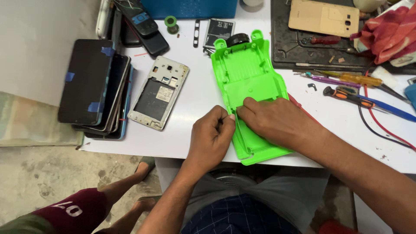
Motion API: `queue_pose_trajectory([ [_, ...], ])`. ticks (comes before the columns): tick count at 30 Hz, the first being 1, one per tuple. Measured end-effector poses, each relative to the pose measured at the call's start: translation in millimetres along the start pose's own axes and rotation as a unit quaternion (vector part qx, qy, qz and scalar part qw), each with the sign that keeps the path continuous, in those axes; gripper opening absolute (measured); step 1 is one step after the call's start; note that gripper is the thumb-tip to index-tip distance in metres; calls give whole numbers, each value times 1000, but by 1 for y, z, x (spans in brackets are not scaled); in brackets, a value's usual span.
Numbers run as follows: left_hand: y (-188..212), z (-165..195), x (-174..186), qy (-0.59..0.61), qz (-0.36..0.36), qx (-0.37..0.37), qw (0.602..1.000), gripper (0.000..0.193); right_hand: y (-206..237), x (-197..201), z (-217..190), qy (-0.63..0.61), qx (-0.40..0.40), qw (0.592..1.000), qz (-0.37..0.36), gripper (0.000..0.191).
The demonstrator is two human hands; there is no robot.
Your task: The person uses a red screwdriver to remove screws from a yellow and green toy truck. They separate the yellow upper body from the green base, then remove the blue wheels and the internal motor assembly. The parts are placed on the workbench.
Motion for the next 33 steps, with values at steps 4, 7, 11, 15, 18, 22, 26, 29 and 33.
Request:
queue_pose_trajectory([
  [4,-1,0,1,-6,-6,12,1000,25,-2,6,2,-34,-6,999,20,22],
  [7,-3,-2,2,-10,-7,10,1000,25,-6,7,5,-38,21,999,11,26],
  [11,-5,-5,3,-3,-10,7,1000,25,-10,4,9,-12,71,997,-1,22],
  [15,-7,-6,3,2,-12,0,1000,25,-10,0,11,-1,118,993,10,22],
  [18,-6,-5,3,0,-6,-1,1000,24,-11,1,13,-38,75,996,28,31],
  [22,-5,-6,2,3,7,15,1000,25,-5,13,14,-111,23,983,146,29],
  [26,-5,-8,3,5,21,16,1000,25,28,31,13,-141,-148,934,294,31],
  [29,-4,-11,3,21,18,49,998,26,59,28,10,-307,-343,835,302,43],
  [33,-5,-11,-4,147,-12,78,986,24,77,9,-14,-541,-444,685,204,50],
])
Point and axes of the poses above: each hand's wrist, its own y-axis away from the middle knuckle, its own x-axis out of the back of the hand, z = x × y, the point moved 2 cm from there along -y, towards the middle knuckle, and after that the axes turned 8 degrees about z, right-handed, at the moved point
